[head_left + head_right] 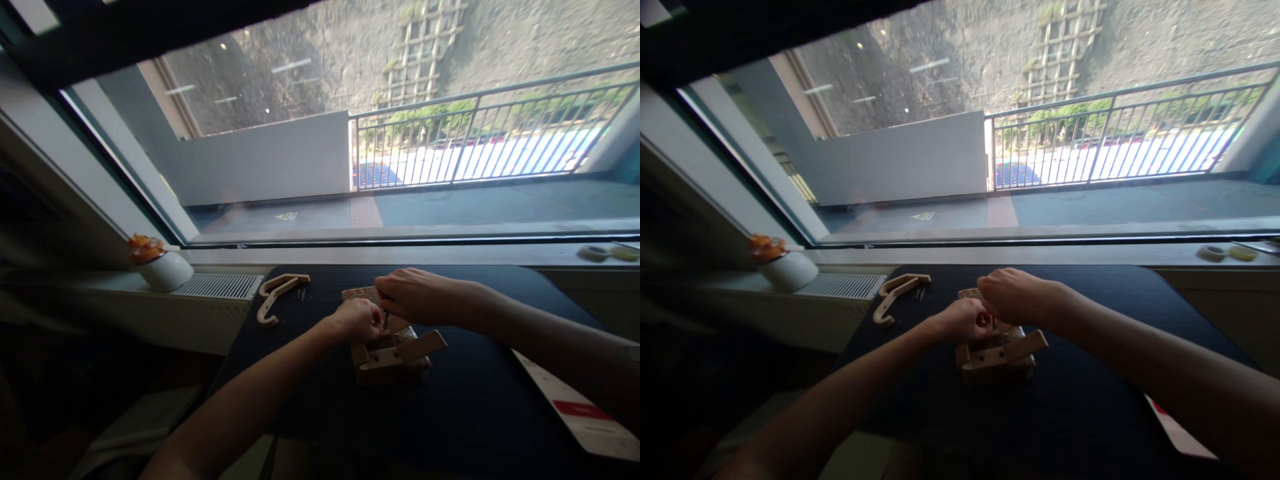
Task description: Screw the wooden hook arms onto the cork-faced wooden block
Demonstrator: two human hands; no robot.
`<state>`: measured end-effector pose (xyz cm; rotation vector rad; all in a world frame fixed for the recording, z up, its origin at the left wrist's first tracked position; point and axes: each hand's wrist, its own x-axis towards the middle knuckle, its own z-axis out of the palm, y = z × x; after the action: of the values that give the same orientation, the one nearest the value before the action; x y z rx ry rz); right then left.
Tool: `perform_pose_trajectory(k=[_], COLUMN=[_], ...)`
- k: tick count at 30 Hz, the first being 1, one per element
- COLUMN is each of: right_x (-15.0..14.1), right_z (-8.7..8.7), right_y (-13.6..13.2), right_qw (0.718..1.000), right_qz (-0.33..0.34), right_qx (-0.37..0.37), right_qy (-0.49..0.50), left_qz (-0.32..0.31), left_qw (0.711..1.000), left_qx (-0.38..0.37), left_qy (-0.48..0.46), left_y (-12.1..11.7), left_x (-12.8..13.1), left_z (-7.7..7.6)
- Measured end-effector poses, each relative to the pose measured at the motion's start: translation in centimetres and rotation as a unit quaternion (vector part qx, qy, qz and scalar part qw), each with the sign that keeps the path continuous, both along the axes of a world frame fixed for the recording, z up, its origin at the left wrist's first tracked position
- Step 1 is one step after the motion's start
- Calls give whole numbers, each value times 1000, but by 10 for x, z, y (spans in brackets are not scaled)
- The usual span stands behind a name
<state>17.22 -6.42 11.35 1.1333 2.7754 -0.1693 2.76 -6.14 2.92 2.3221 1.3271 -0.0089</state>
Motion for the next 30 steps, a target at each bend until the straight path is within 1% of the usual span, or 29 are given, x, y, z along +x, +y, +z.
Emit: perform_pose_trajectory(k=[3, 7, 10, 13, 17, 25, 30], right_x=[-1, 0, 0, 0, -2, -6, -4], right_z=[-1, -4, -3, -2, 2, 11, 14], right_y=[1, 2, 1, -1, -2, 0, -1], right_qw=[1000, 1000, 1000, 1000, 1000, 999, 998], right_qz=[0, 3, 9, 13, -1, -12, -13], right_qx=[0, 20, 15, 2, -12, -11, -21], right_qy=[-3, -1, 0, -6, -8, -50, -65], left_qz=[-2, -20, -16, -2, -10, -6, 6], left_qw=[1000, 1000, 1000, 1000, 1000, 1000, 1000], left_qx=[5, 5, -5, -12, -9, -3, -13], left_qy=[2, 2, -3, -1, 5, -16, -7], left_y=[0, 2, 2, 2, 2, 3, 4], left_x=[0, -1, -1, -1, -1, -2, -2], left_z=[-1, -2, -2, -1, 0, -5, -6])
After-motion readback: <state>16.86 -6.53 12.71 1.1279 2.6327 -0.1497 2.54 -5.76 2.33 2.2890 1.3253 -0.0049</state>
